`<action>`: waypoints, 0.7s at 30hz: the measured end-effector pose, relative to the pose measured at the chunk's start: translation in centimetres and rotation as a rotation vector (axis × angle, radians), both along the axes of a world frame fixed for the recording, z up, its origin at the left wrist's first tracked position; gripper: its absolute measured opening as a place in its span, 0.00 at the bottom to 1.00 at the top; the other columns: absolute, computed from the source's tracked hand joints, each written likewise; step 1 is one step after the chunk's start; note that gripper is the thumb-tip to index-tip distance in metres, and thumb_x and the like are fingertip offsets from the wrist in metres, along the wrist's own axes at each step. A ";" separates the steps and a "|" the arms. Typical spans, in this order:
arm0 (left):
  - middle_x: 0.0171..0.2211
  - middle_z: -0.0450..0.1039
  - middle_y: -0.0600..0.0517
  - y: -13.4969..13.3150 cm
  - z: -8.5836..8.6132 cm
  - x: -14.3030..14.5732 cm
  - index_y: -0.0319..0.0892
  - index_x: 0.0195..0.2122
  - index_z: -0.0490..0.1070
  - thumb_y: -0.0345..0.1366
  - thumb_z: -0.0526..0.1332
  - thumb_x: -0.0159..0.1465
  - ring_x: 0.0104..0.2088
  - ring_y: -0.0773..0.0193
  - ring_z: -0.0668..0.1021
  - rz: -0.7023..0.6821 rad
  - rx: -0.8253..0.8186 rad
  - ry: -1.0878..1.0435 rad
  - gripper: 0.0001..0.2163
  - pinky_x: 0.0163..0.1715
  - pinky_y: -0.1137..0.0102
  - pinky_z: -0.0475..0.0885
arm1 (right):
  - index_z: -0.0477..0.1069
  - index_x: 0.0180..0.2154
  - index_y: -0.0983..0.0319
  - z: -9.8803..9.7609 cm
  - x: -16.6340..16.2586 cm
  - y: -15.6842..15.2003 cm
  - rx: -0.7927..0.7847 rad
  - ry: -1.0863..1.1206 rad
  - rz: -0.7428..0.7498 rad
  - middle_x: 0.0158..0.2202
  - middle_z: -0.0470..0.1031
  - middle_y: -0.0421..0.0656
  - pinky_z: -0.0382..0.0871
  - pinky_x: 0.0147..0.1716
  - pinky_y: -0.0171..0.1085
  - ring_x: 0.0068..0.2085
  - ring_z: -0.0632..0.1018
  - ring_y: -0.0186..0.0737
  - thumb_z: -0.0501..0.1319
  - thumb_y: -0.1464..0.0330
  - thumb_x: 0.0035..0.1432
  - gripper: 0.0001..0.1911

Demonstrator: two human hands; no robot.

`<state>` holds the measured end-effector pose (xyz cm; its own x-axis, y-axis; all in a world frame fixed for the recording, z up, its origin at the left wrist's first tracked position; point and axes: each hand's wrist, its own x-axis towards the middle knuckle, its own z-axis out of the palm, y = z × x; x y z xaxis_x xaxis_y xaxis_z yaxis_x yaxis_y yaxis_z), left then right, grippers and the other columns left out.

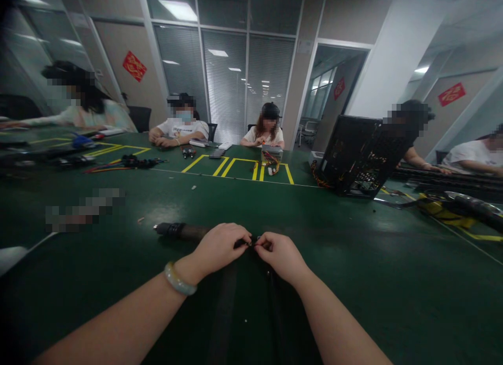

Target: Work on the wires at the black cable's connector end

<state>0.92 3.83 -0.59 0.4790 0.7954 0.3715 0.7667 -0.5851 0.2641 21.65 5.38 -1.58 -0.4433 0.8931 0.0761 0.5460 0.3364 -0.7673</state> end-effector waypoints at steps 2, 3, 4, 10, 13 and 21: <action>0.39 0.76 0.53 0.0 0.0 0.0 0.45 0.38 0.74 0.31 0.62 0.62 0.43 0.60 0.75 0.000 -0.001 -0.001 0.04 0.47 0.63 0.68 | 0.76 0.35 0.61 -0.1 0.0 0.0 0.004 -0.003 0.001 0.30 0.78 0.39 0.63 0.28 0.32 0.30 0.75 0.36 0.62 0.67 0.59 0.06; 0.39 0.76 0.53 0.1 0.0 0.0 0.45 0.38 0.74 0.32 0.62 0.62 0.43 0.60 0.75 0.001 -0.001 -0.002 0.04 0.47 0.63 0.68 | 0.76 0.35 0.61 -0.1 -0.1 0.0 0.001 -0.002 0.003 0.30 0.78 0.39 0.63 0.28 0.32 0.30 0.75 0.36 0.62 0.67 0.59 0.06; 0.40 0.76 0.53 0.1 0.0 0.0 0.45 0.38 0.74 0.32 0.62 0.62 0.43 0.60 0.75 0.000 -0.002 -0.003 0.04 0.47 0.63 0.68 | 0.76 0.35 0.61 -0.1 -0.1 0.0 -0.002 0.000 0.004 0.30 0.78 0.39 0.63 0.28 0.32 0.30 0.75 0.36 0.62 0.67 0.59 0.06; 0.39 0.75 0.54 0.1 -0.1 -0.1 0.45 0.38 0.73 0.31 0.62 0.62 0.43 0.61 0.75 -0.010 -0.004 -0.007 0.05 0.47 0.64 0.67 | 0.77 0.36 0.60 -0.1 -0.1 -0.1 -0.024 0.007 -0.002 0.31 0.78 0.39 0.63 0.27 0.32 0.30 0.76 0.37 0.61 0.66 0.60 0.06; 0.39 0.75 0.54 0.1 -0.1 -0.1 0.45 0.39 0.72 0.30 0.62 0.62 0.42 0.61 0.75 -0.009 0.000 -0.002 0.05 0.47 0.64 0.67 | 0.77 0.35 0.59 0.0 -0.1 0.0 -0.008 -0.010 -0.008 0.30 0.78 0.38 0.61 0.26 0.31 0.29 0.75 0.36 0.61 0.66 0.60 0.06; 0.39 0.74 0.53 -0.1 0.0 0.0 0.44 0.38 0.71 0.32 0.62 0.63 0.42 0.60 0.75 -0.001 0.000 0.011 0.03 0.45 0.64 0.67 | 0.75 0.35 0.60 0.2 -0.2 -0.1 -0.015 0.018 -0.013 0.31 0.78 0.38 0.64 0.28 0.31 0.30 0.75 0.36 0.61 0.68 0.59 0.04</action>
